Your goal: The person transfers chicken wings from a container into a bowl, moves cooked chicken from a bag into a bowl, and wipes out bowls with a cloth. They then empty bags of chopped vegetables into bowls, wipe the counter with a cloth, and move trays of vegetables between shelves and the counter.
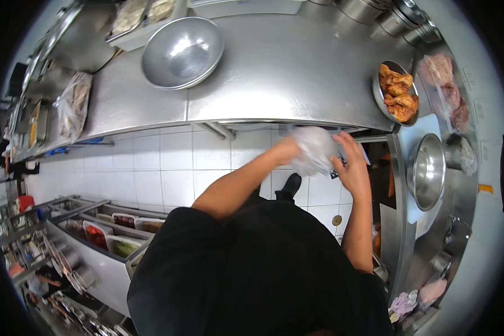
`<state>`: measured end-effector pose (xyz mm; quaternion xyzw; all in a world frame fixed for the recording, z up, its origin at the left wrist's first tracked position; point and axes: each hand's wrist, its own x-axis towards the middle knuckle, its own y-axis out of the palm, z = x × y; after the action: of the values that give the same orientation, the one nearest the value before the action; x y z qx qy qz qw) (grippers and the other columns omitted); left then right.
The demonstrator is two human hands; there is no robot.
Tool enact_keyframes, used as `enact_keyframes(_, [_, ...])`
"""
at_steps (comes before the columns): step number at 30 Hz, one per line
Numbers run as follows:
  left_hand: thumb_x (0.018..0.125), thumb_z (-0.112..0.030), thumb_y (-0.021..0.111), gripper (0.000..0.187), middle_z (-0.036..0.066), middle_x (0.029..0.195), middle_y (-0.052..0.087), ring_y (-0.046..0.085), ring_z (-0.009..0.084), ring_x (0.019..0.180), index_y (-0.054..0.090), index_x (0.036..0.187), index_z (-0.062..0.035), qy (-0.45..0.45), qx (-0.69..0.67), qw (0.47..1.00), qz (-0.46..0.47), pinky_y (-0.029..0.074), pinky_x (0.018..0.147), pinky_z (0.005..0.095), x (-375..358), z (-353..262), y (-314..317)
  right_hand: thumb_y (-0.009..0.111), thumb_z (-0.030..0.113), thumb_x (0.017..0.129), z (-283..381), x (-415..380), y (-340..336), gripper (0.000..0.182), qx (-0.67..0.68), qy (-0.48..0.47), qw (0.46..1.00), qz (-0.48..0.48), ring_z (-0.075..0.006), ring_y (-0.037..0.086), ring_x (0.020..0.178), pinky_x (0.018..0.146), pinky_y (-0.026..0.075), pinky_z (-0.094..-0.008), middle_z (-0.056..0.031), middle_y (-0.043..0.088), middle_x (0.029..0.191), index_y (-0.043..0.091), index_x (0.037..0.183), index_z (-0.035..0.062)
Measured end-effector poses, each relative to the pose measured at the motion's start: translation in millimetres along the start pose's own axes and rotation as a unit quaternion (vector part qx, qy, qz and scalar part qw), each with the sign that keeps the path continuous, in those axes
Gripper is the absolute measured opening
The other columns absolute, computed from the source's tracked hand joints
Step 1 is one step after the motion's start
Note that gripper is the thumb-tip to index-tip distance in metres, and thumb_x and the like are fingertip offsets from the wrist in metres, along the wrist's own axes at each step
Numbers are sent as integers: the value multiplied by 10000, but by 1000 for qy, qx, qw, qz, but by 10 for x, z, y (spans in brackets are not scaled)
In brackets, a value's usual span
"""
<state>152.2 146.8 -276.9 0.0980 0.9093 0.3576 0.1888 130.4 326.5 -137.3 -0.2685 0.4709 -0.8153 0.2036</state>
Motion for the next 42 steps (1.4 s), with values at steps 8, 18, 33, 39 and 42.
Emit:
enact_keyframes(8, [900, -218, 555, 241, 107, 1078, 634, 606, 274, 985, 598, 1083, -68, 103, -240, 863, -432, 530, 809, 444, -28, -138, -1993, 651, 211, 845, -327, -707, -359, 422, 131, 292, 935, 153, -307, 634, 929, 814, 495, -368, -188, 636, 1102, 564, 1226, 52])
enact_keyframes(18, [807, -428, 638, 493, 160, 1098, 653, 596, 351, 1053, 646, 1085, -21, 7, 800, 503, -326, 478, 897, 422, -320, -32, -1993, 632, 168, 848, -432, -529, -1070, 479, 22, 210, 977, -10, -349, 543, 1117, 982, 422, -397, -202, 563, 1224, 497, 1293, 58])
enact_keyframes(33, [928, -413, 469, 484, 158, 1207, 535, 590, 294, 1047, 426, 1250, -53, 33, 432, 896, -95, 573, 688, 432, 2315, -1461, 1529, 666, 357, 839, -2133, -1946, -1844, 777, 69, 485, 817, -304, -335, 464, 1238, 949, 435, -422, -246, 388, 1409, 282, 1443, 55])
enact_keyframes(39, [877, -125, 470, 255, 162, 871, 670, 688, 282, 691, 547, 1068, 26, -109, 309, 930, -166, 611, 592, 379, 2210, -1186, 1343, 506, 203, 871, -2741, -1951, -1663, 693, 260, 463, 789, -310, -313, 517, 1177, 837, 492, -401, -247, 398, 1400, 200, 1468, 32])
enact_keyframes(42, [865, -101, 448, 304, 192, 921, 666, 690, 293, 694, 519, 1106, 71, -103, 160, 972, -137, 615, 607, 380, 1796, -734, 1295, 449, 125, 844, -3272, -1956, -1649, 658, 212, 429, 827, -296, -304, 460, 1237, 964, 403, -362, -226, 371, 1424, 234, 1457, 19])
